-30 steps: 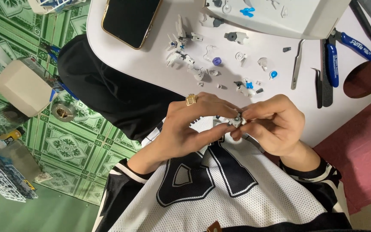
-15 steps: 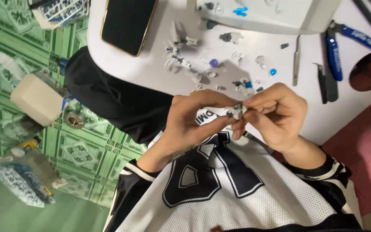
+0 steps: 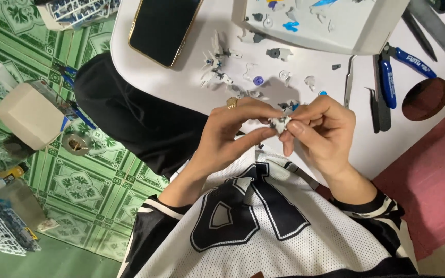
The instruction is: The person assembles a small model kit by hand, picking up white and blue plastic parts from a white tray and snapping them together. They occasionally reach for additional pieces from a nearby box and continue connecting components on the tray.
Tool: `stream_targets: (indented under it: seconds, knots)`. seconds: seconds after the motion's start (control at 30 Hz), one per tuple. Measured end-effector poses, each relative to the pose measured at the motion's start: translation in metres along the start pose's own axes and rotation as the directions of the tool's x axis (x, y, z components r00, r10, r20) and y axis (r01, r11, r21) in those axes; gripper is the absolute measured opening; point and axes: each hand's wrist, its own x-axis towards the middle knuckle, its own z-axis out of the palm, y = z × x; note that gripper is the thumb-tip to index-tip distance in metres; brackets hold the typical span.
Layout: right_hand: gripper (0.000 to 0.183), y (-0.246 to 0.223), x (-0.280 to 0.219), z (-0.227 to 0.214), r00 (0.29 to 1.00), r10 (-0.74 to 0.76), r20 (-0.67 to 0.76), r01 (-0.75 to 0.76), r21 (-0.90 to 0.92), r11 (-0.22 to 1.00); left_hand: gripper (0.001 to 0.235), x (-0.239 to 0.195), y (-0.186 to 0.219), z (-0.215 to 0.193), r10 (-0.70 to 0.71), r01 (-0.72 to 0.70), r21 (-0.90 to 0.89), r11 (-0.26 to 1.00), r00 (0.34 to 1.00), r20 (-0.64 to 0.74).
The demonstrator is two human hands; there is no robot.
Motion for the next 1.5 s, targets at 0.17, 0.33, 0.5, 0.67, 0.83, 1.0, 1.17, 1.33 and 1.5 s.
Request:
stream_targets:
  seconds: [0.17, 0.33, 0.5, 0.67, 0.83, 1.0, 1.17, 1.33, 1.5]
  knots:
    - [0.015, 0.001, 0.003, 0.008, 0.999, 0.032, -0.007, -0.031, 0.039, 0.999, 0.028, -0.004, 0.003, 0.000, -0.052, 0.051, -0.066, 0.997, 0.998, -0.020]
    - [0.014, 0.002, 0.003, 0.003, 1.000, 0.031, 0.000, -0.031, -0.029, 0.999, 0.027, 0.000, 0.003, -0.001, -0.073, 0.071, -0.097, 0.993, 0.997, -0.018]
    - [0.014, 0.003, 0.003, -0.010, 0.997, 0.074, 0.020, -0.074, 0.005, 0.997, 0.028, -0.001, -0.003, 0.001, -0.084, 0.083, -0.149, 0.985, 0.996, -0.006]
    - [0.017, -0.004, 0.007, -0.019, 0.997, 0.042, -0.059, -0.042, 0.002, 0.999, 0.025, -0.002, 0.003, -0.011, -0.073, 0.072, -0.034, 0.997, 0.997, -0.034]
    - [0.013, -0.023, 0.017, -0.028, 0.998, 0.014, -0.066, -0.019, -0.079, 0.997, 0.021, -0.016, 0.005, -0.039, -0.066, 0.082, 0.269, 0.960, 0.995, -0.070]
    - [0.011, -0.032, 0.022, -0.034, 0.997, -0.032, -0.064, 0.000, -0.441, 0.897, 0.022, -0.017, 0.001, -0.036, -0.080, 0.126, 0.440, 0.889, 0.989, -0.122]
    - [0.003, -0.044, 0.033, -0.032, 0.958, -0.255, 0.129, 0.247, -0.824, 0.511, 0.025, -0.011, 0.006, -0.028, -0.105, 0.123, 0.461, 0.879, 0.992, -0.064]
    - [0.003, -0.047, 0.039, -0.043, 0.937, -0.313, 0.157, 0.284, -0.864, 0.416, 0.025, -0.003, 0.010, -0.028, -0.172, 0.184, 0.438, 0.880, 0.983, -0.067]
    - [0.005, -0.044, 0.043, -0.050, 0.949, -0.283, 0.139, 0.253, -0.871, 0.421, 0.024, -0.002, 0.002, -0.034, -0.274, 0.270, 0.304, 0.914, 0.961, -0.030]
